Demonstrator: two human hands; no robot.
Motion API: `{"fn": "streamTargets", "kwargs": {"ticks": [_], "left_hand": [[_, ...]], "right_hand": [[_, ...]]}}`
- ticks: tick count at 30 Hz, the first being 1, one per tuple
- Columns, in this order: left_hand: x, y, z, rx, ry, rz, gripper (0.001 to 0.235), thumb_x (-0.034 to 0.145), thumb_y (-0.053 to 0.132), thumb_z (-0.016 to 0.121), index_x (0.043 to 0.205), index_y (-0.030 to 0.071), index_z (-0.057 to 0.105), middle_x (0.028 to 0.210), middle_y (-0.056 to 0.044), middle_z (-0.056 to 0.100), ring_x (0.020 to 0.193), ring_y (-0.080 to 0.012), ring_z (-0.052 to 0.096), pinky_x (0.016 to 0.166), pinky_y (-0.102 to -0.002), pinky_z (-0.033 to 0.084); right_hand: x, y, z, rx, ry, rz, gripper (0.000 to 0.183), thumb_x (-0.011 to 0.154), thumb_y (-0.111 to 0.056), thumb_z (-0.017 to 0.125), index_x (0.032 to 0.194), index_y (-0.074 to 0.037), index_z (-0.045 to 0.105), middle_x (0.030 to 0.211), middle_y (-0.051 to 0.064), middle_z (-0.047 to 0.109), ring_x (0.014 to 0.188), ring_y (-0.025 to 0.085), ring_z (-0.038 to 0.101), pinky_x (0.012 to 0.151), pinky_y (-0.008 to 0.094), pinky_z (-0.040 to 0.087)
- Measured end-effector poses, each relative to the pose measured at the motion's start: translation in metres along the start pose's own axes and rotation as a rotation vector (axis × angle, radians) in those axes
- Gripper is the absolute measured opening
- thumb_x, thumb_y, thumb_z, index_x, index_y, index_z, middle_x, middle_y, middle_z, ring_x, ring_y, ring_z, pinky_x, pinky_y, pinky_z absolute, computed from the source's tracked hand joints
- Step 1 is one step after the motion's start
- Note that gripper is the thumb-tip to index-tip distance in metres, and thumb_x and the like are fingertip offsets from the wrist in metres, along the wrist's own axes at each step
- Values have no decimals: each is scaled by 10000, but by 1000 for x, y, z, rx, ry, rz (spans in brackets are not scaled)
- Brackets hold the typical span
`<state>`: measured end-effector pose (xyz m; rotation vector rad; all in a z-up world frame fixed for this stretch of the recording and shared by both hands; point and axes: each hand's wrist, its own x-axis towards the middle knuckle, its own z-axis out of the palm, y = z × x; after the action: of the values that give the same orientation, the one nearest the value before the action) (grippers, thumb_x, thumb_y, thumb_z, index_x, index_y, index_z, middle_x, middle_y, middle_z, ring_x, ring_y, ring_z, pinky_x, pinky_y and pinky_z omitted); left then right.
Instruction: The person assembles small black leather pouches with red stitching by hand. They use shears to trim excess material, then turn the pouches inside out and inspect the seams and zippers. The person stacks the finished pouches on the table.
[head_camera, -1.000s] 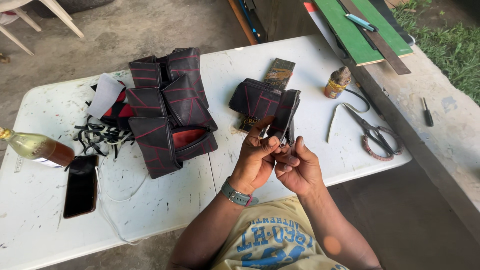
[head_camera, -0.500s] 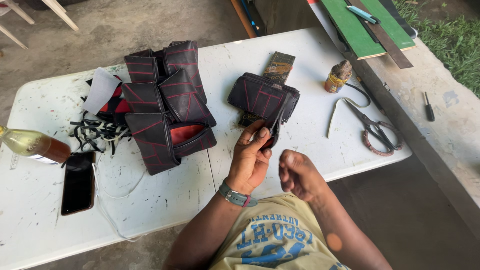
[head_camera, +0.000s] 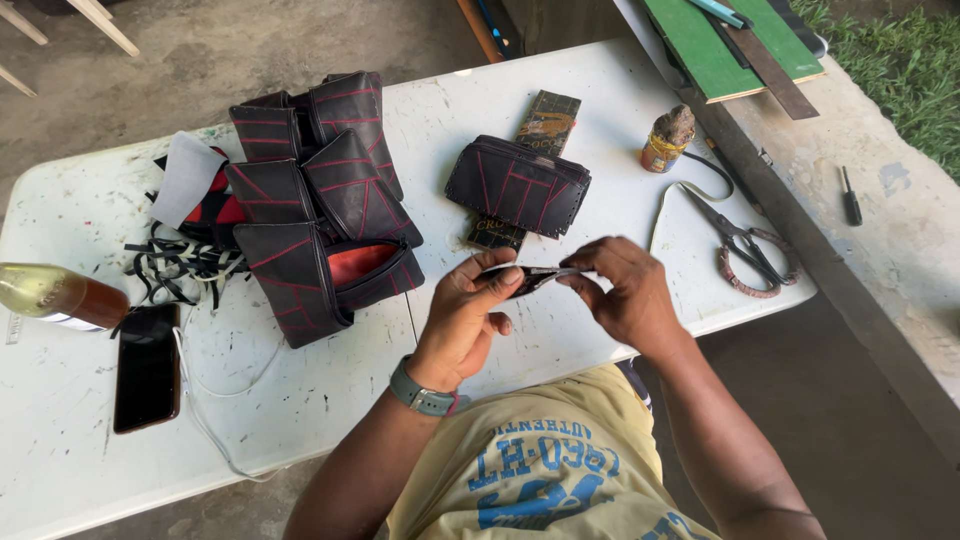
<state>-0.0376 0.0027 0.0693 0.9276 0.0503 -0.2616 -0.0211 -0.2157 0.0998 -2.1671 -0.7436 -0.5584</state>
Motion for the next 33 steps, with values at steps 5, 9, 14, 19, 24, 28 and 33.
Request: {"fn": "streamTargets", "kwargs": {"ticks": [5, 9, 14, 19, 24, 28, 33], "left_hand": [[-20, 23, 9, 315, -119, 116, 822, 777, 159, 836, 1471, 80, 402, 1064, -85, 730, 860, -119, 677, 539, -249, 541], [-37, 19, 25, 664, -175, 460, 960, 764, 118, 910, 1539, 38, 350, 1134, -146, 721, 1028, -212, 685, 830, -355, 569], [-45, 28, 38, 927, -152, 501, 960, 751, 134, 931, 1526, 67, 368, 1009, -141, 765, 973, -233, 761, 868, -363, 593], [-58, 46, 50, 1118, -197, 197, 993, 681, 149, 911, 1511, 135, 365, 864, -118, 789, 856, -235, 794, 758, -333, 606], [-68, 57, 62, 1160, -329, 216, 1017, 632, 151, 933, 1493, 149, 392, 851, -136, 779, 833, -265, 790, 764, -346, 610], [-67, 70, 62, 1211, -487, 106, 973, 648, 160, 932, 1454, 134, 388, 834, -130, 783, 811, -273, 790, 746, -354, 580], [-70, 68, 62, 1203, -518, 49, 969, 631, 168, 935, 1434, 139, 392, 798, -123, 780, 798, -251, 801, 741, -345, 596]], "right_hand": [[-43, 0, 18, 76, 74, 103, 176, 853, -31, 802, 981, -36, 681, 923, 92, 697, 766, 199, 710, 665, 306, 576], [-67, -11, 32, 85, 148, 170, 199, 853, -32, 806, 964, -4, 642, 923, 106, 677, 758, 177, 715, 643, 288, 577], [-88, -35, 45, 98, 176, 178, 216, 797, -32, 819, 900, -30, 629, 879, 93, 658, 712, 180, 697, 624, 287, 562], [-108, -49, 43, 73, 130, 172, 259, 753, -47, 834, 884, -39, 611, 850, 90, 635, 708, 195, 685, 598, 305, 537], [-116, -59, 37, 180, 15, 213, 331, 732, -92, 844, 953, -41, 603, 898, 95, 640, 768, 190, 687, 662, 303, 555], [-114, -65, 15, 408, -271, 96, 500, 751, -225, 884, 1095, -13, 590, 1028, 125, 669, 947, 212, 688, 821, 319, 540], [-93, -66, -27, 660, -234, 374, 249, 941, -200, 678, 1117, -25, 656, 1066, 112, 668, 927, 158, 652, 818, 284, 551]]}}
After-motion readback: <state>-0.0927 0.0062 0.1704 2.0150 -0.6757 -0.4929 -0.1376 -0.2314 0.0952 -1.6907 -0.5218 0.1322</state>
